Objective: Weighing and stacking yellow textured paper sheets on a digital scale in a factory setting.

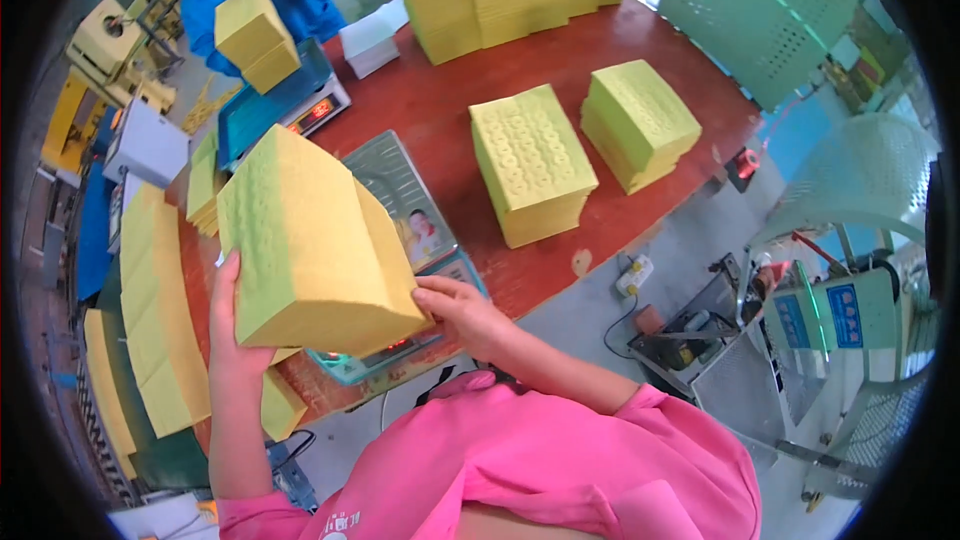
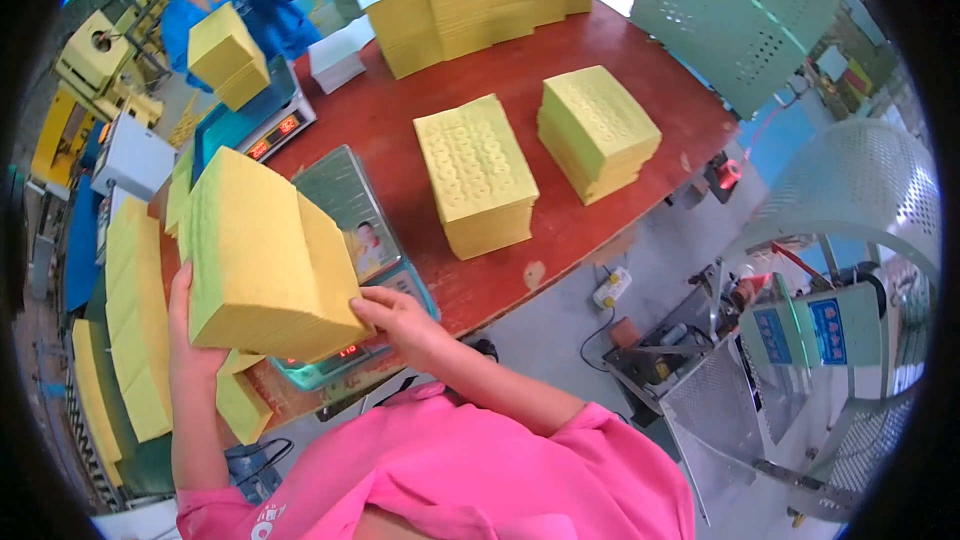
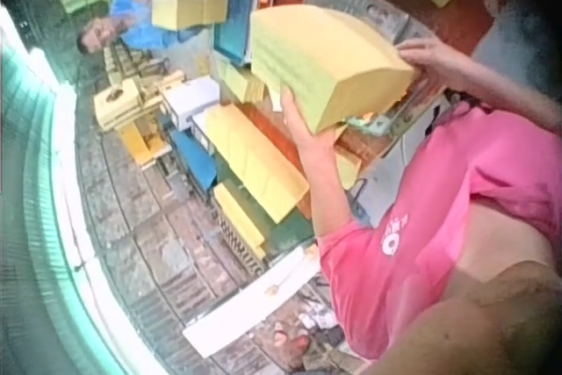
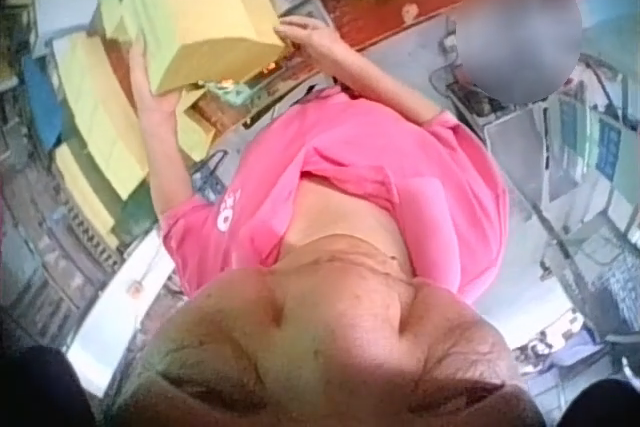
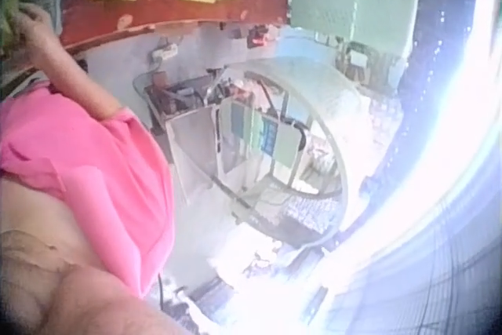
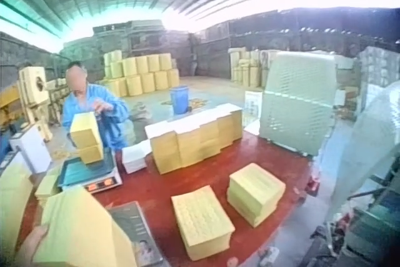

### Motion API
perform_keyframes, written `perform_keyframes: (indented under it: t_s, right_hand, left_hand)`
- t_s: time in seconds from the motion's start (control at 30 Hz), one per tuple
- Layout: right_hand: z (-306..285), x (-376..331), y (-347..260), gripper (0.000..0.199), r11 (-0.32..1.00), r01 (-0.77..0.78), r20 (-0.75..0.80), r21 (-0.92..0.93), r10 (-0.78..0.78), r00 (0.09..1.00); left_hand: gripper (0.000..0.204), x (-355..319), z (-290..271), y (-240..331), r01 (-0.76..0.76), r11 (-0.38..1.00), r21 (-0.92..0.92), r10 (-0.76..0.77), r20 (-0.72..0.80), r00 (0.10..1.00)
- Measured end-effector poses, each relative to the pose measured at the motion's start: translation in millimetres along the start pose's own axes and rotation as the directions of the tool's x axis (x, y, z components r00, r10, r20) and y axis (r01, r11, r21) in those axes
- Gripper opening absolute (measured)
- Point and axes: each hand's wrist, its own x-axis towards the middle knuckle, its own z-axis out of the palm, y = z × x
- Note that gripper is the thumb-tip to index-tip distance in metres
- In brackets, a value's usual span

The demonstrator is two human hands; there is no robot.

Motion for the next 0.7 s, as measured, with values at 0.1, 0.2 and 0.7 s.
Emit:
perform_keyframes:
  t_s: [0.1, 0.2, 0.7]
  right_hand:
    - [3, -17, -23, 0.052, 0.994, 0.101, 0.061, -0.036, -0.098, 0.993]
    - [1, -31, -77, 0.056, 0.968, 0.214, 0.093, -0.132, -0.203, 0.975]
    - [-236, -16, -441, 0.041, 0.757, 0.623, -0.112, -0.196, -0.649, 0.753]
  left_hand:
    - [0.045, -2, 3, -2, 0.022, 0.998, -0.067, -0.013, 0.135, 0.991]
    - [0.046, 5, 26, -2, -0.123, 0.987, -0.104, 0.139, 0.157, 0.978]
    - [0.063, 199, 432, -55, -0.044, 0.999, -0.016, 0.046, 0.503, 0.863]
